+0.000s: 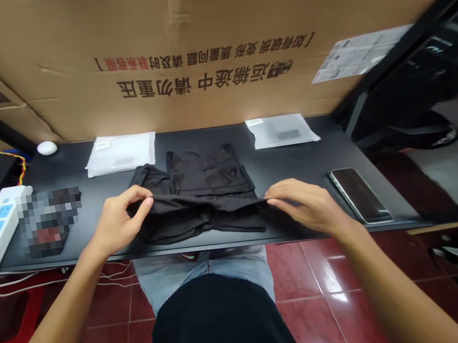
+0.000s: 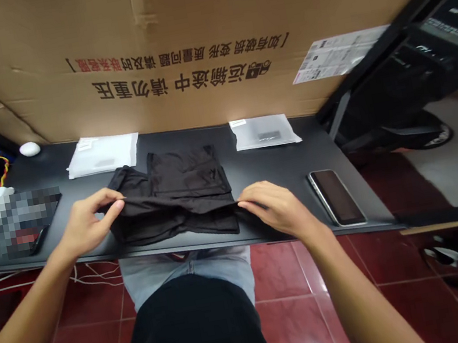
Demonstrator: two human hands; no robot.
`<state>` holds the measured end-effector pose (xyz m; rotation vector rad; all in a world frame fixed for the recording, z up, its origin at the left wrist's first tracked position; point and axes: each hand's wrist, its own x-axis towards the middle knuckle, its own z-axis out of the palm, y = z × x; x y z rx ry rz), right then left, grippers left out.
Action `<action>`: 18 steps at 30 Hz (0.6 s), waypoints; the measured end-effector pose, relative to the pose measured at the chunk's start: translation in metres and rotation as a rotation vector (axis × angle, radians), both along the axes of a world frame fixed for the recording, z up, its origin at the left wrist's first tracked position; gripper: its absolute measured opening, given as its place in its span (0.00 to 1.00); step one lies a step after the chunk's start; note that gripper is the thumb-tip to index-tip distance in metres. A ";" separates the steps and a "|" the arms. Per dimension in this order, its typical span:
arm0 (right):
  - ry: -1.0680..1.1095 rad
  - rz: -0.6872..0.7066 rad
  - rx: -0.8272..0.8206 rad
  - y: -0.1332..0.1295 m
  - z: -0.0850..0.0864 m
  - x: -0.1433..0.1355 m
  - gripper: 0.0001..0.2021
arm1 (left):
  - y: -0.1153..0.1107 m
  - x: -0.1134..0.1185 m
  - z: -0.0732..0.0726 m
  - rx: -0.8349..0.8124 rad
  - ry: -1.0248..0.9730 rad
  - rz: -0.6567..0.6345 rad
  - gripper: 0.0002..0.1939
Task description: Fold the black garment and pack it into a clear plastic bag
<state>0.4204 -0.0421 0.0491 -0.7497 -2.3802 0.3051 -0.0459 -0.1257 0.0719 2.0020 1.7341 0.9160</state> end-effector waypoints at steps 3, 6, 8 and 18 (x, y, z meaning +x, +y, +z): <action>0.009 -0.087 0.035 0.022 0.005 -0.009 0.05 | 0.024 0.004 0.005 0.057 -0.027 0.085 0.13; 0.029 -0.196 0.035 0.055 0.006 -0.027 0.10 | 0.050 0.005 0.001 0.099 0.006 0.184 0.12; 0.017 -0.225 -0.006 0.078 0.003 -0.039 0.12 | 0.064 0.005 -0.002 0.090 0.062 0.258 0.12; 0.030 -0.139 0.049 0.060 -0.008 -0.050 0.17 | 0.051 -0.022 -0.015 0.037 0.169 0.186 0.22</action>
